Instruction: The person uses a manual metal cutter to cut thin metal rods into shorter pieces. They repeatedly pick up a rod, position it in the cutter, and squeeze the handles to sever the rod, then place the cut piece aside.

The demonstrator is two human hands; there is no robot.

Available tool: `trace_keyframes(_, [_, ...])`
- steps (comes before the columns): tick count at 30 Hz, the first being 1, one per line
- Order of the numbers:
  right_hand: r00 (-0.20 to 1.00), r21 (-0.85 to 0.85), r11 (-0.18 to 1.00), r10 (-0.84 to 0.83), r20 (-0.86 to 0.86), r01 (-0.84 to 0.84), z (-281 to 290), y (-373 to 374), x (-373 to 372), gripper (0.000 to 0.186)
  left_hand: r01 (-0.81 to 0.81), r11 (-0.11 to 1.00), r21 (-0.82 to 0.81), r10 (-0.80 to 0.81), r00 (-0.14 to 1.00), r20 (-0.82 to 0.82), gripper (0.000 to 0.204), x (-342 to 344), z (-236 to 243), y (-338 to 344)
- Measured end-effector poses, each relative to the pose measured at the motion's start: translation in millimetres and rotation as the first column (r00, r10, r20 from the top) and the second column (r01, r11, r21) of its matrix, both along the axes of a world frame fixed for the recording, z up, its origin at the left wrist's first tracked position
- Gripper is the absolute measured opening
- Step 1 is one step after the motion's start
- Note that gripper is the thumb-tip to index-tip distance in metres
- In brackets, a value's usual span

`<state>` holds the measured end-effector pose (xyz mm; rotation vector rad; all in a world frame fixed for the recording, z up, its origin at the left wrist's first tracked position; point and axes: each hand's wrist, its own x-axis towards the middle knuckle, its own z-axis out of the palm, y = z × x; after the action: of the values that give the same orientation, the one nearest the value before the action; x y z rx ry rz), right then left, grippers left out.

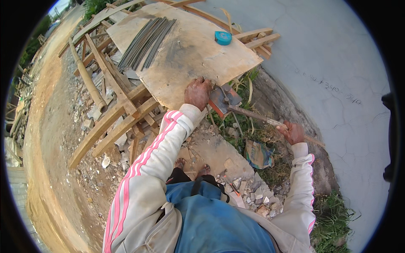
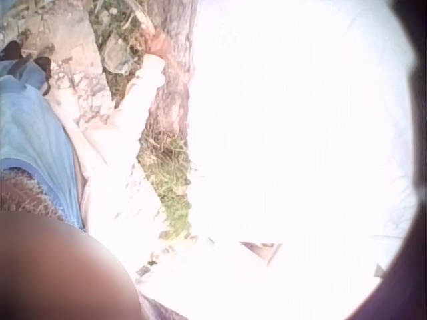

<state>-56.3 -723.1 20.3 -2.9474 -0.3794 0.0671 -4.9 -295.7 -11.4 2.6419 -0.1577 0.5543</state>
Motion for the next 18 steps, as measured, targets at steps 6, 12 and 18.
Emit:
trace_keyframes(6, [0.997, 0.035, 0.999, -0.027, 0.074, 0.024, 6.5, 9.7, -12.5, 0.077, -0.013, 1.0, -0.006, 0.013, 1.0, -0.009, 0.012, 0.6, -0.5, 0.4])
trace_keyframes(12, [0.981, -0.023, 0.983, -0.18, 0.077, 0.183, 5.0, 30.1, -61.5, 0.08, -0.001, 1.0, -0.016, 0.001, 1.0, -0.009, 0.013, -0.2, 0.6, -0.1])
trace_keyframes(18, [0.893, 0.077, 0.893, -0.447, 0.05, 0.443, -3.5, 106.7, -150.8, 0.073, -0.007, 1.0, -0.02, 0.007, 1.0, -0.003, 0.014, 1.1, 1.5, -1.2])
